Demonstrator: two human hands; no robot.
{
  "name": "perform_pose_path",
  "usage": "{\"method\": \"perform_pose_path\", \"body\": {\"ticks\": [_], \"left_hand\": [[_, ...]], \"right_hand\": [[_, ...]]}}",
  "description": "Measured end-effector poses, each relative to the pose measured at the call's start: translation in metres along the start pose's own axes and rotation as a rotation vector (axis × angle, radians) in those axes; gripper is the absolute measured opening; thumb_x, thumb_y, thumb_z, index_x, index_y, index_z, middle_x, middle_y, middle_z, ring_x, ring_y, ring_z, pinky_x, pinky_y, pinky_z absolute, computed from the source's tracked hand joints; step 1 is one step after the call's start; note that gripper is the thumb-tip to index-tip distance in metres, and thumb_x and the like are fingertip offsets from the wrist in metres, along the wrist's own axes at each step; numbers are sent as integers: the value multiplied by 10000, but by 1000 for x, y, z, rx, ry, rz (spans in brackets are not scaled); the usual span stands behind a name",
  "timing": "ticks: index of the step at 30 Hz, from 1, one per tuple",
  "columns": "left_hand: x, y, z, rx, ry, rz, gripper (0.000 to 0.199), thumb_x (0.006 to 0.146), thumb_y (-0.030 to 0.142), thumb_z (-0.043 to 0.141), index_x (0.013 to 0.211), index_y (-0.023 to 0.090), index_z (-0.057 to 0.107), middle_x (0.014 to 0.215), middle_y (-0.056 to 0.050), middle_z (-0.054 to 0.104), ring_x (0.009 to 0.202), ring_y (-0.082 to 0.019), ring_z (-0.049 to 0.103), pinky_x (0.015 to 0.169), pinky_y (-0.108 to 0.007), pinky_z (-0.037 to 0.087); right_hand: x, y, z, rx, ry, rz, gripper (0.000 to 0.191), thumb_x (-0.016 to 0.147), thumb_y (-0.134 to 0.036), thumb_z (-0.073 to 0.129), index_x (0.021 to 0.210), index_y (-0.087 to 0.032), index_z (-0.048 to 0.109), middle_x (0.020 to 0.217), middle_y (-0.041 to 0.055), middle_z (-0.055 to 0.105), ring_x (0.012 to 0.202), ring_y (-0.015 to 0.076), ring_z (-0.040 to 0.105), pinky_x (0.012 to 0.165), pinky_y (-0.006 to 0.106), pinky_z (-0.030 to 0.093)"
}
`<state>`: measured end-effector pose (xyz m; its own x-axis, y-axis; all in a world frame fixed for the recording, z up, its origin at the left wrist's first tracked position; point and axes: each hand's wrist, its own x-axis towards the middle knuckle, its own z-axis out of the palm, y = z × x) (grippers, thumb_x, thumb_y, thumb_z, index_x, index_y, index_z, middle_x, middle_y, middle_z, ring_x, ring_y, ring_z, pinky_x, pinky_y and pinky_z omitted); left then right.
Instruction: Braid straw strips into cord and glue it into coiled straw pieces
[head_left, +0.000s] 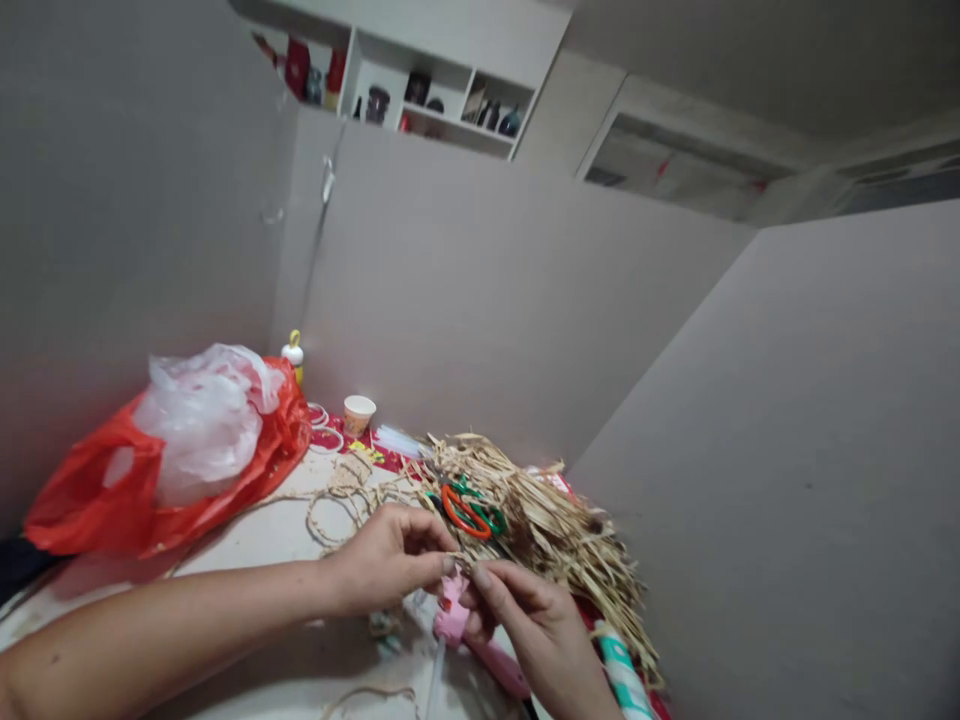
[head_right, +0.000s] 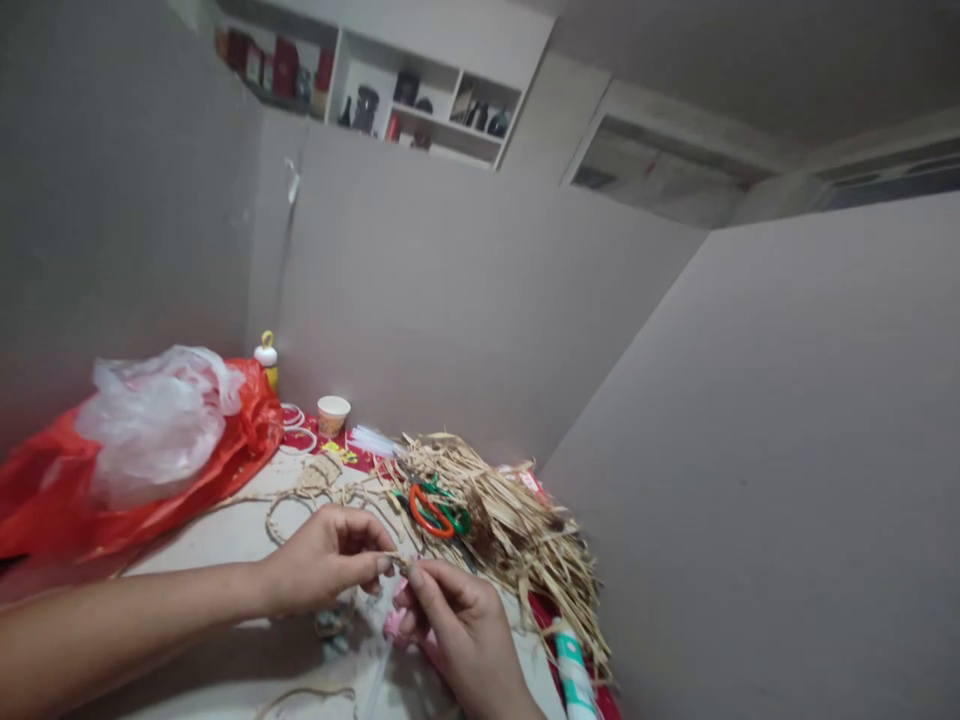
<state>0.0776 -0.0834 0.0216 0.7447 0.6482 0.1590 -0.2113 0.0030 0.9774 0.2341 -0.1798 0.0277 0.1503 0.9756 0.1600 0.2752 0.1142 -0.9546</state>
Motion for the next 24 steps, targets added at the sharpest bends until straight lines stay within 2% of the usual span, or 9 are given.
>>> {"method": "perform_pose_path", "body": {"ticks": [5, 9, 11, 13, 15, 16, 18, 20, 24], "left_hand": [[-3, 19, -1, -60, 58, 68, 248, 660, 303, 751, 717, 91, 635, 613, -14, 615, 499, -84, 549, 526, -216, 434], [-5, 44, -5, 39, -6, 134, 277, 691, 349, 730, 729, 101, 616, 628, -21, 611, 521, -93, 546, 535, -224, 430], [-8, 60, -9, 170, -60, 164, 255, 721, 343, 705, 740, 102, 625, 625, -8, 588, 548, -94, 535, 556, -226, 429], [-12, 77, -12, 328, -122, 227, 212, 769, 314, 659, 753, 104, 637, 638, 2, 570, 582, -91, 520, 586, -223, 421], [-17, 93, -13, 503, -174, 309, 177, 816, 279, 605, 771, 113, 649, 649, 9, 560, 607, -87, 495, 592, -211, 391], [-19, 100, -13, 581, -177, 338, 170, 826, 268, 591, 781, 117, 655, 651, 10, 559, 615, -88, 486, 590, -208, 382], [-25, 112, -11, 678, -161, 371, 176, 836, 269, 578, 802, 122, 669, 636, 10, 559, 604, -89, 471, 578, -210, 372], [-30, 119, -10, 722, -149, 388, 180, 836, 271, 578, 828, 123, 678, 636, 4, 573, 595, -91, 473, 570, -211, 375], [-37, 124, -9, 687, -99, 386, 166, 820, 270, 600, 810, 127, 683, 634, -1, 591, 595, -91, 502, 570, -207, 392]], "right_hand": [[6, -22, 3, -58, -77, -72, 444, 838, -561, 565, 711, -148, 668, 574, 35, 613, 489, 139, 564, 494, 243, 462], [9, -49, -2, -259, -170, -187, 533, 903, -577, 418, 707, -147, 664, 635, 51, 625, 590, 162, 579, 560, 259, 458], [8, -69, -8, -391, -115, -302, 538, 930, -551, 361, 738, -162, 679, 693, 57, 632, 673, 181, 582, 627, 277, 459], [6, -90, -12, -496, -2, -427, 441, 927, -500, 406, 853, -182, 702, 779, 56, 637, 764, 191, 575, 713, 290, 447], [4, -108, -13, -544, 50, -426, 334, 879, -454, 521, 975, -191, 703, 790, 41, 621, 750, 180, 551, 686, 276, 428], [3, -116, -13, -552, 19, -382, 305, 856, -425, 562, 988, -188, 702, 719, 16, 584, 676, 161, 515, 625, 260, 406], [2, -125, -8, -559, -98, -294, 228, 818, -355, 609, 925, -180, 709, 612, -33, 480, 568, 123, 412, 531, 238, 333], [3, -127, -1, -566, -193, -279, 135, 790, -282, 622, 758, -168, 689, 578, -54, 402, 544, 102, 339, 507, 232, 275], [8, -122, 12, -498, -187, -355, 269, 817, -236, 560, 560, -160, 545, 567, -55, 343, 551, 92, 293, 505, 235, 227]]}}
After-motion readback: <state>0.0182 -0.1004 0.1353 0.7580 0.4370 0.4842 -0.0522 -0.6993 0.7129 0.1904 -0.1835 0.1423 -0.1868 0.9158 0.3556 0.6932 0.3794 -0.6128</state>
